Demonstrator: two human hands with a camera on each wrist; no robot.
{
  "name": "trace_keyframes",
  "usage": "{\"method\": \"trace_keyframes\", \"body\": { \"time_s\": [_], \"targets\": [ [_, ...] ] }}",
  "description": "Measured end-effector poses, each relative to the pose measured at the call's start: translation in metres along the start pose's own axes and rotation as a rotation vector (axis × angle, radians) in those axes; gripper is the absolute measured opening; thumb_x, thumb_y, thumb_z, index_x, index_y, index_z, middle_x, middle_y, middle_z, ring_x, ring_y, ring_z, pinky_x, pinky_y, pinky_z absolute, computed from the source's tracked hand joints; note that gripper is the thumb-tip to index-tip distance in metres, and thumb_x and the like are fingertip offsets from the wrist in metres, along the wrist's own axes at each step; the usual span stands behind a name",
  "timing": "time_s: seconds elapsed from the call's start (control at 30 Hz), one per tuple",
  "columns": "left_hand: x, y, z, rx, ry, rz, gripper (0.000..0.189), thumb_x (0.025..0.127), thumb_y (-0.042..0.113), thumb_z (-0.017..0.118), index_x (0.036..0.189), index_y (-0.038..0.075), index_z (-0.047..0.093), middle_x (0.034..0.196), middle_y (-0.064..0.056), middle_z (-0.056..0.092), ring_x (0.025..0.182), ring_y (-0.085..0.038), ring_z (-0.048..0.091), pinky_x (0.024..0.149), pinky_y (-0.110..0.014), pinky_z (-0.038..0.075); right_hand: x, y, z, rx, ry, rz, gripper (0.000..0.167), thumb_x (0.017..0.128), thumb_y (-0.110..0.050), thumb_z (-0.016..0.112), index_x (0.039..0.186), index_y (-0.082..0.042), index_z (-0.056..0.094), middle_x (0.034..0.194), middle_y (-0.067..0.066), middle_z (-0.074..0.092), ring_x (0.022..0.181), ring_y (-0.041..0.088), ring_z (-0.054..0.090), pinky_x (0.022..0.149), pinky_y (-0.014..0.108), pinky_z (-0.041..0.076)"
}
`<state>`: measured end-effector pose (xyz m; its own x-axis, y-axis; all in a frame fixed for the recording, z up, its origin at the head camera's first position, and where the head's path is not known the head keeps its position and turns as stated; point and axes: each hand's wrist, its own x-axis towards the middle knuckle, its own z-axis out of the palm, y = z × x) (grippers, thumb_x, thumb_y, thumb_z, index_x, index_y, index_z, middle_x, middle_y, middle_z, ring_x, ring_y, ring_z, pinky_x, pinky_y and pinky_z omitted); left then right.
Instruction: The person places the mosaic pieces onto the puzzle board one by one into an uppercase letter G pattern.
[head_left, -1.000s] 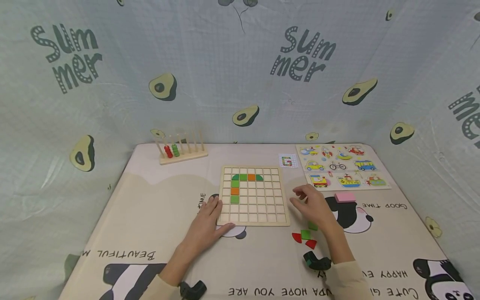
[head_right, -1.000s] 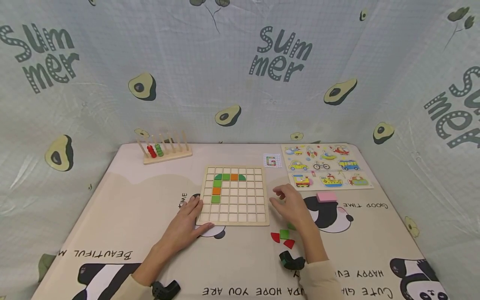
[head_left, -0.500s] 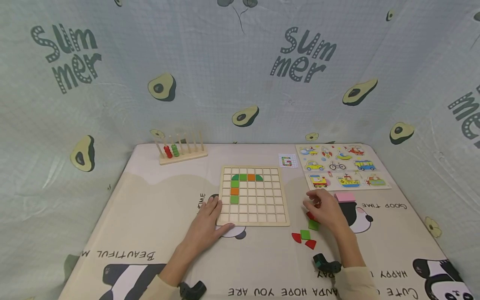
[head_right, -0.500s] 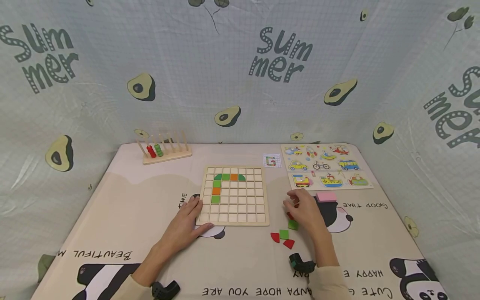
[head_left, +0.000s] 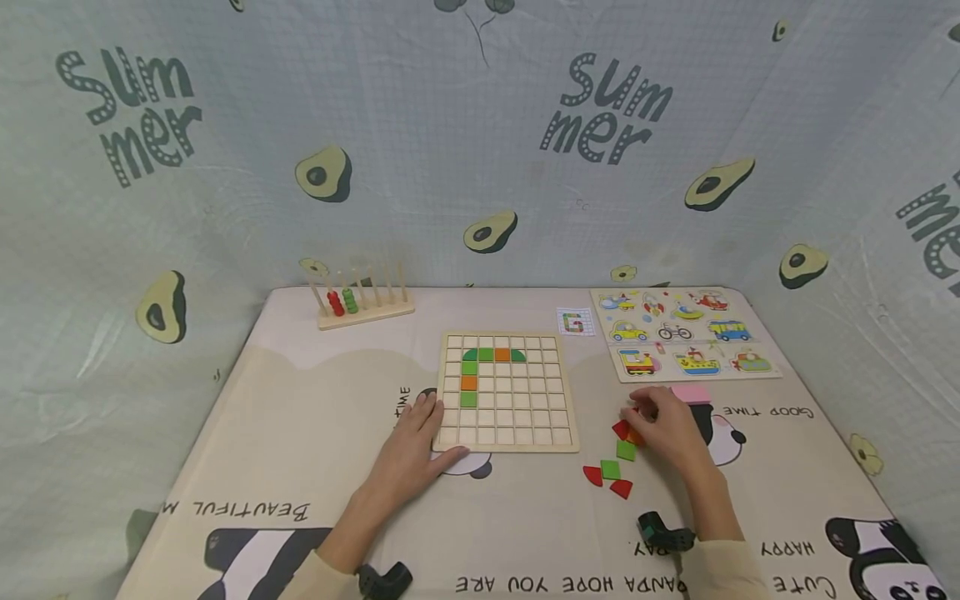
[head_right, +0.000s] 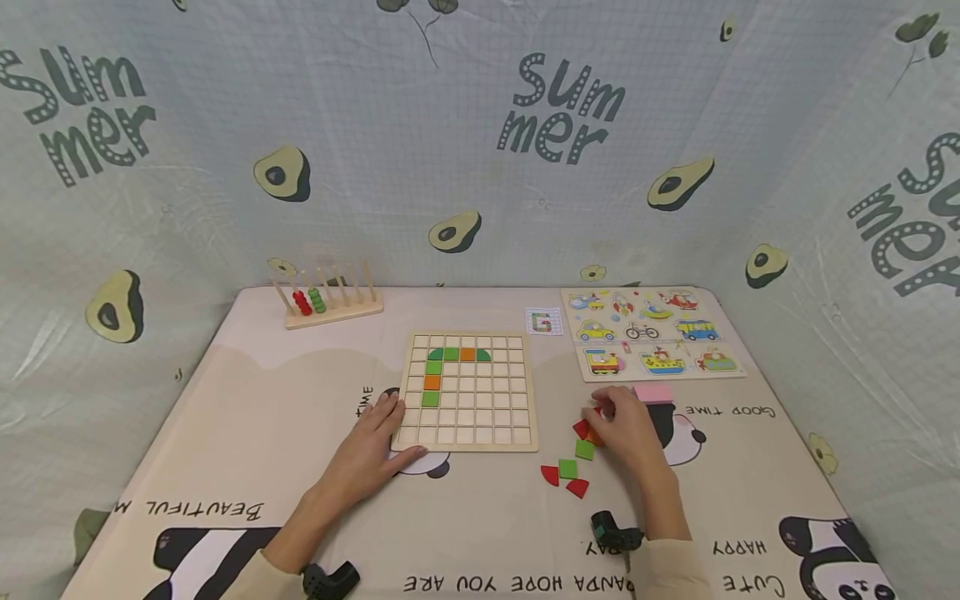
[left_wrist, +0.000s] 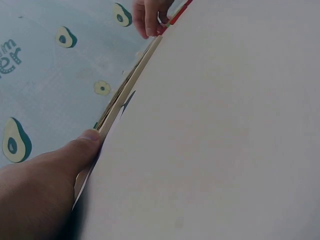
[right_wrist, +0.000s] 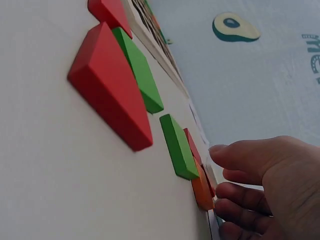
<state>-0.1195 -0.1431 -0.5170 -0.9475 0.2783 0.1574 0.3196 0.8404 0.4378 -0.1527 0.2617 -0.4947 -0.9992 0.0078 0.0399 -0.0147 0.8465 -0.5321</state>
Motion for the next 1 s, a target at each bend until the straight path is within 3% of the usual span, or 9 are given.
{"method": "trace_keyframes", "body": {
  "time_s": [0.5, 0.63, 0.7, 0.87, 1.0],
  "targets": [
    [0.001, -0.003, 0.002, 0.003, -0.007, -0.001, 0.089, 0.089, 0.058, 0.066, 0.149, -0.004, 0.043, 0.160, -0.020, 0.036, 0.151, -0.037, 0.031, 0.126, -0.050, 0.026, 0.001, 0.004, 0.001, -0.031, -0.027, 0.044, 0.034, 0.092, -0.028, 0.072, 0.113, -0.002, 0.068, 0.096, 0.009, 0.063, 0.088, 0.022, 0.054, 0.076, 0.031, 0.050],
    [0.001, -0.003, 0.002, 0.000, -0.009, -0.006, 0.089, 0.089, 0.059, 0.065, 0.149, -0.003, 0.043, 0.161, -0.019, 0.036, 0.151, -0.036, 0.030, 0.126, -0.050, 0.025, 0.002, 0.003, 0.002, -0.026, -0.042, 0.039, 0.033, 0.093, -0.028, 0.072, 0.114, -0.002, 0.069, 0.098, 0.011, 0.067, 0.089, 0.022, 0.057, 0.082, 0.038, 0.055],
    [0.001, -0.003, 0.002, -0.002, -0.007, -0.007, 0.089, 0.089, 0.059, 0.065, 0.149, -0.003, 0.043, 0.161, -0.019, 0.035, 0.151, -0.036, 0.030, 0.126, -0.050, 0.025, 0.003, 0.002, 0.002, -0.018, -0.050, 0.034, 0.033, 0.094, -0.026, 0.071, 0.115, -0.001, 0.068, 0.101, 0.012, 0.070, 0.090, 0.023, 0.060, 0.091, 0.045, 0.055],
    [0.001, -0.003, 0.002, 0.001, -0.008, -0.007, 0.089, 0.089, 0.059, 0.065, 0.149, -0.003, 0.043, 0.161, -0.019, 0.035, 0.151, -0.036, 0.030, 0.126, -0.050, 0.026, 0.004, -0.002, 0.001, -0.002, -0.082, 0.037, 0.036, 0.095, -0.024, 0.069, 0.122, 0.000, 0.067, 0.108, 0.015, 0.071, 0.097, 0.028, 0.064, 0.112, 0.058, 0.042],
    [0.000, -0.003, 0.001, 0.003, -0.012, -0.006, 0.089, 0.089, 0.059, 0.065, 0.149, -0.003, 0.043, 0.161, -0.019, 0.035, 0.151, -0.036, 0.030, 0.126, -0.050, 0.025, 0.004, -0.005, 0.001, -0.006, -0.107, 0.042, 0.036, 0.096, -0.024, 0.068, 0.125, -0.002, 0.066, 0.114, 0.016, 0.067, 0.102, 0.029, 0.059, 0.106, 0.056, 0.049]
  ]
}}
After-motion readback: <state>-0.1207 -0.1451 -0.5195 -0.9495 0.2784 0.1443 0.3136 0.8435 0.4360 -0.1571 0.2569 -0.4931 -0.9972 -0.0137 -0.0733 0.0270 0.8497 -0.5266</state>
